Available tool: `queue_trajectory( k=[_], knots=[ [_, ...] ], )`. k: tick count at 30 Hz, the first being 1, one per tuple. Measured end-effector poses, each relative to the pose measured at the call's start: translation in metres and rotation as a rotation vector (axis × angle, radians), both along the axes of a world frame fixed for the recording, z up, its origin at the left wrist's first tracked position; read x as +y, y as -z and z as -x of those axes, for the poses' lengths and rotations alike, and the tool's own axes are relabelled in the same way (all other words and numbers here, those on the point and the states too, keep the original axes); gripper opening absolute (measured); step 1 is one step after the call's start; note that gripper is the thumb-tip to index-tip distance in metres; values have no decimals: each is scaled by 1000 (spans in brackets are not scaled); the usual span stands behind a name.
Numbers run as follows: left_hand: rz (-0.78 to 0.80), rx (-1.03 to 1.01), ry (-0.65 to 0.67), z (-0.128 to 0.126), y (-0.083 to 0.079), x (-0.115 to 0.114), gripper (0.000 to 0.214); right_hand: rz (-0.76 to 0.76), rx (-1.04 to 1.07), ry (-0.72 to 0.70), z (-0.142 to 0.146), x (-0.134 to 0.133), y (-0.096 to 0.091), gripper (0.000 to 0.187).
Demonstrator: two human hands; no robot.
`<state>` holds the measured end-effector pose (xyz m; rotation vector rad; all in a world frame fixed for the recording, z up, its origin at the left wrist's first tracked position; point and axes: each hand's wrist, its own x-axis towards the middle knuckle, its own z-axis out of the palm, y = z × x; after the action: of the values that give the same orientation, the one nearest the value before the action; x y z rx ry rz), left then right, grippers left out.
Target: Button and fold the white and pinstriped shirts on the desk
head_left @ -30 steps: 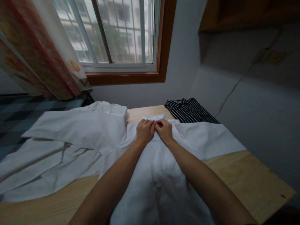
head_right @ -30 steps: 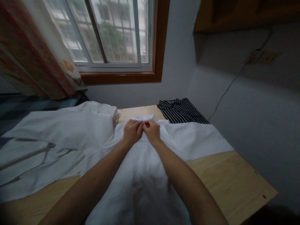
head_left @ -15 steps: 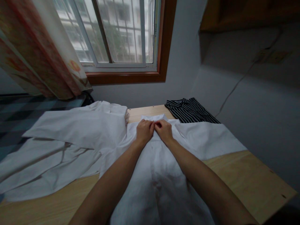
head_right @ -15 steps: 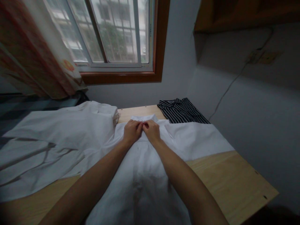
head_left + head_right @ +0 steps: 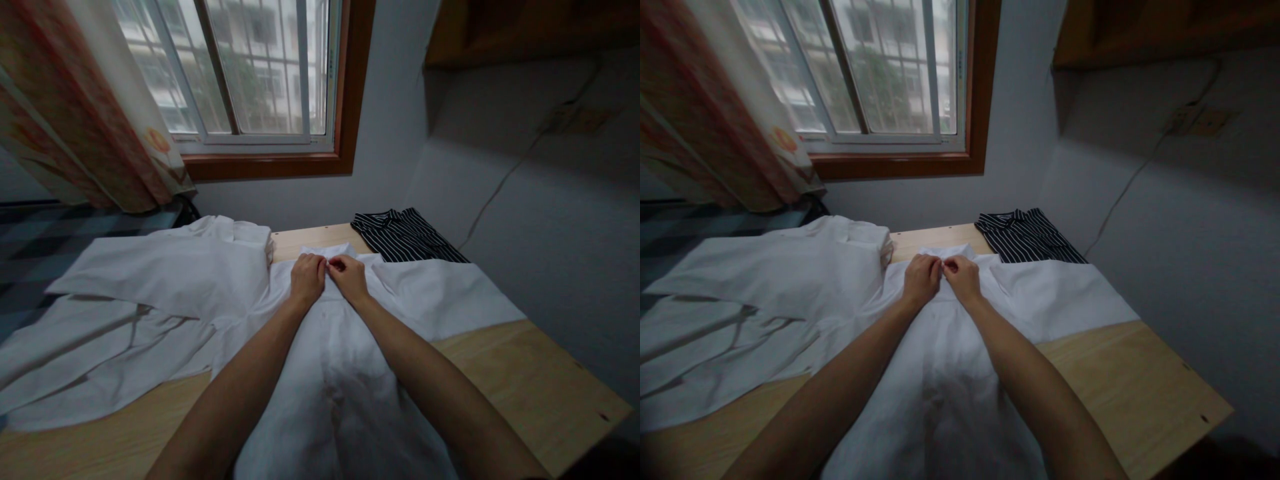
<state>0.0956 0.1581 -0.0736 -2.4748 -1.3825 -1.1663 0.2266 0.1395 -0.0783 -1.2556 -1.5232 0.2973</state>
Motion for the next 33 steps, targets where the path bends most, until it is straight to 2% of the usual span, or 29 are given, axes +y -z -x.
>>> queue_trajectory(
  k=[4, 11, 22, 33],
  knots=[
    [32, -26, -9, 0, 0, 1, 25, 26, 105, -10, 2, 2, 3, 12],
    [120, -95, -30, -1, -1, 3, 25, 17, 125, -11, 3, 3, 4, 9],
    [179, -232, 36, -2, -7, -2, 20, 0, -45, 96, 3, -2, -1, 12],
    [237, -252, 17, -1, -8, 2, 20, -29, -130, 99, 4, -2, 1, 13]
  ],
)
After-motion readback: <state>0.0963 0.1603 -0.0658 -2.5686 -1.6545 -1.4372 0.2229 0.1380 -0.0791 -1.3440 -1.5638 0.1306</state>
